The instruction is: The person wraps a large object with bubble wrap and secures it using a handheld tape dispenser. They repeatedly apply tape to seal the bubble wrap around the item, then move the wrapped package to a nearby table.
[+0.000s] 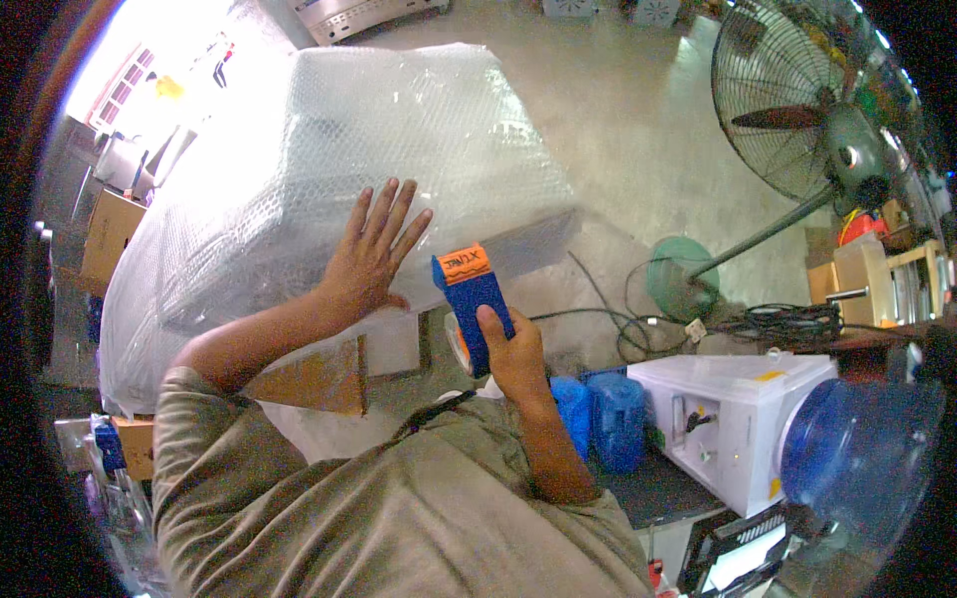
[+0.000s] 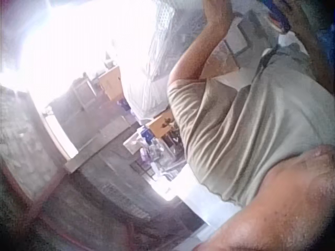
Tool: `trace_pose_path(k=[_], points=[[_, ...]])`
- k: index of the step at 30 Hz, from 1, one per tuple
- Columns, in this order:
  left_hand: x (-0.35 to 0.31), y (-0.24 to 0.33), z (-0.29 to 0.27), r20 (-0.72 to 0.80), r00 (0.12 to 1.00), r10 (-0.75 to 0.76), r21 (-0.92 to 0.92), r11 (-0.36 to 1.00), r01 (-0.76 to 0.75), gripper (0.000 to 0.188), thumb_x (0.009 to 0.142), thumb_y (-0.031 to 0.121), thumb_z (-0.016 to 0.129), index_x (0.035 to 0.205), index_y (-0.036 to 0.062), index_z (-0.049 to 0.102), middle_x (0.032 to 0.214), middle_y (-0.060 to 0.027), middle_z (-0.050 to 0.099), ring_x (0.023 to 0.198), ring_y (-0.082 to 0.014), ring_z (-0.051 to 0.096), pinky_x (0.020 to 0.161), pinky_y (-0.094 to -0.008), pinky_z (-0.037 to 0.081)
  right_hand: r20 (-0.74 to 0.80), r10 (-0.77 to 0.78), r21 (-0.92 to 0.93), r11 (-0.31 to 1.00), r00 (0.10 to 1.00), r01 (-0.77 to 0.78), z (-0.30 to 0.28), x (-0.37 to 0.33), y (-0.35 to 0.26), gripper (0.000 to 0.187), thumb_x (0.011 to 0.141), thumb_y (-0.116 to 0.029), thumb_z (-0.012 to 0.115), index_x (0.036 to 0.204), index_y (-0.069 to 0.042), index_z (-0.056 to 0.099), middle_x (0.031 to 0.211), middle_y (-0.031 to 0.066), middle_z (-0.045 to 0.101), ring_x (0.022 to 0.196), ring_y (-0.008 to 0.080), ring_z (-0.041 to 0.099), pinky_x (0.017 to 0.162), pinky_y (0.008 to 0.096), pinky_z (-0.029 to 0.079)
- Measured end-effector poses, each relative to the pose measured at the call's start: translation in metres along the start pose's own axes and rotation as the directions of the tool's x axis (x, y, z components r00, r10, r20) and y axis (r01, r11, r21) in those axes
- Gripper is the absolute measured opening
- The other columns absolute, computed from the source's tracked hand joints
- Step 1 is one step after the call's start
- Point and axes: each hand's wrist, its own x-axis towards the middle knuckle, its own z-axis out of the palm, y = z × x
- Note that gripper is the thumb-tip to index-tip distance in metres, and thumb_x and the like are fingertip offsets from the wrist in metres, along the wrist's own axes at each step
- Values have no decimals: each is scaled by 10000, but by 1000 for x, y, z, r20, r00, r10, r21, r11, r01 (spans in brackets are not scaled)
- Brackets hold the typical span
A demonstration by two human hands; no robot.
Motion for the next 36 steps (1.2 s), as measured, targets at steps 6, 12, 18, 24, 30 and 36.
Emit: trace_pose_path(k=[6, 12, 18, 24, 30, 36], points=[[17, 4, 125, -492, 870, -28, -6, 1000, 30, 1070, 727, 657, 691, 1592, 166, 298, 1642, -147, 289, 1496, -347, 294, 1184, -491, 290, -98, -129, -24, 992, 987, 127, 23, -5, 91, 529, 989, -509, 615, 992, 16, 686, 833, 81, 696, 756, 166, 649, 692, 342, 522], [25, -6, 126, -633, 774, 8, 5, 1000, -5, 754, 908, 523, 605, 1557, 214, 377, 1598, -101, 372, 1454, -295, 368, 1146, -464, 344, -222, -254, -140, 964, 942, 227, 48, 29, 171, 610, 943, -615, 619, 956, -7, 663, 818, 89, 659, 769, 176, 610, 706, 361, 512], [18, 11, 128, -570, 820, -57, 13, 997, 78, 617, 950, 212, 576, 1541, 169, 405, 1609, -127, 348, 1490, -327, 315, 1185, -480, 299, -151, -350, -126, 934, 924, 334, 61, 103, 207, 621, 942, -634, 608, 885, -16, 628, 740, 69, 610, 707, 178, 575, 668, 384, 487], [26, 71, 185, -550, 776, 310, -51, 914, -402, 662, 900, 193, 534, 1496, -50, 378, 1635, -183, 272, 1523, -330, 239, 1259, -436, 196, 3, 30, -385, 922, 1000, -27, 36, 93, 264, 675, 926, -655, 602, 997, 13, 675, 847, 180, 694, 798, 307, 676, 743, 434, 521], [44, 121, 248, -153, 930, 333, 502, 837, -217, 714, 963, 182, 455, 1596, 5, 177, 1685, -168, 125, 1556, -275, 149, 1286, -422, 119, -55, -6, -740, 671, 998, -37, 34, 107, 262, 569, 918, -558, 633, 1160, -49, 702, 1061, 239, 720, 1018, 401, 697, 880, 495, 547], [66, 115, 281, -57, 921, 386, 580, 764, -284, 661, 957, 237, 506, 1521, 14, 245, 1577, -166, 210, 1458, -291, 234, 1225, -429, 180, 79, 315, -892, 445, 946, -74, 6, 72, 321, 658, 861, -629, 631, 1290, -130, 647, 1135, 230, 707, 1077, 436, 670, 940, 516, 529]])
